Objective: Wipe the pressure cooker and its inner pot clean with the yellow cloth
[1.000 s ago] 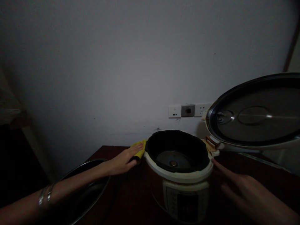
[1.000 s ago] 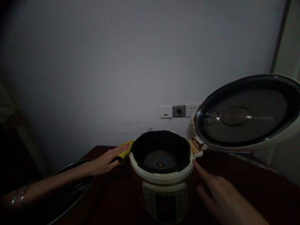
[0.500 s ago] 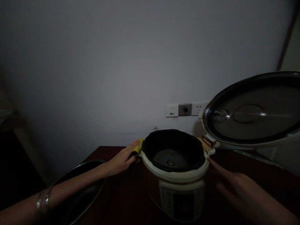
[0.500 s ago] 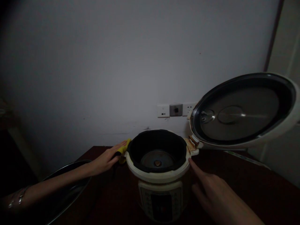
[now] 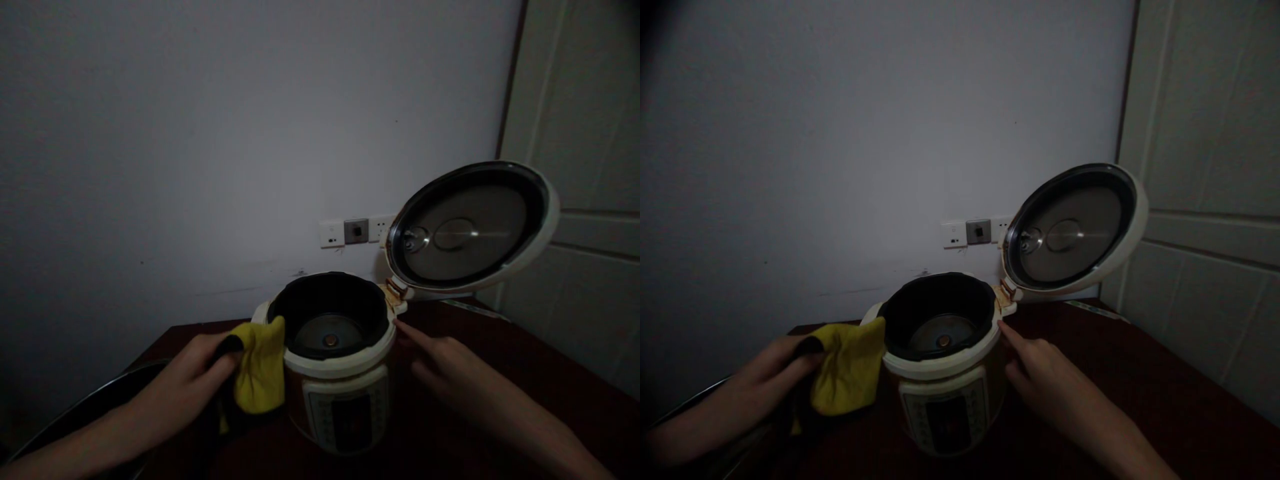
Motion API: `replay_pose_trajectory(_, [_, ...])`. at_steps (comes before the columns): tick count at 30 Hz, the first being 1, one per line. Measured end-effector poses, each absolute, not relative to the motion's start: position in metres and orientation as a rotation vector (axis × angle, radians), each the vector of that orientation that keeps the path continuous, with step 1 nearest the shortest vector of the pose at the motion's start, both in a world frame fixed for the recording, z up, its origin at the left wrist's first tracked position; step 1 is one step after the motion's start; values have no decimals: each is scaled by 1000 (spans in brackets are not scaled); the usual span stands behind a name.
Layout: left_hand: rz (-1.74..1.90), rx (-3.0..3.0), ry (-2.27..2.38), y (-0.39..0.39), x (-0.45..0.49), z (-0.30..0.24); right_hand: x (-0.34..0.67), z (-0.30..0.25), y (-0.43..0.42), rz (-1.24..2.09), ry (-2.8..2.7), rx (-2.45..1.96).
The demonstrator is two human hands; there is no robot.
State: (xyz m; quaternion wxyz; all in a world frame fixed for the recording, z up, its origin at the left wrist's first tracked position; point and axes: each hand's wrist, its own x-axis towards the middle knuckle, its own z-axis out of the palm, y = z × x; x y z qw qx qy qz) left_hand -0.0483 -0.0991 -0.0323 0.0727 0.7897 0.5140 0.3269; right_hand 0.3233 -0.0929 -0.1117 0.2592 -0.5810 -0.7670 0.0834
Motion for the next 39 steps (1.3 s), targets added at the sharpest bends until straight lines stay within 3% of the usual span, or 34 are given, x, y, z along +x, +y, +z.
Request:
replay_pose_trajectory(4, [991,2229,1392,-65,1,18,337,-102,-95,218,-2074,-1593])
replay_pose_trajectory(7, [977,2501,1323,-17,50,34,344,-94,-99,183,-2056,-1611])
replay_pose_trajectory(12, [570,2937,1119,57,142,7,344,-85,-105,180,-2089,-1647])
replay_pose_trajectory(17, [191,2996,1092,70,198,-32,341,-84,-106,183,-2153,-1668])
replay_pose_trajectory(24, [171,3047,1058,68,199,-37,339,-79,-105,190,-2133,-1668])
replay_pose_trajectory(34, [191,3178,1036,57,193,-41,331,-55,-88,-140,-1773,-1340])
replay_pose_trajectory(39, [116,2742,658,81,182,-31,320,-32,-42,-33,-2081,-1338])
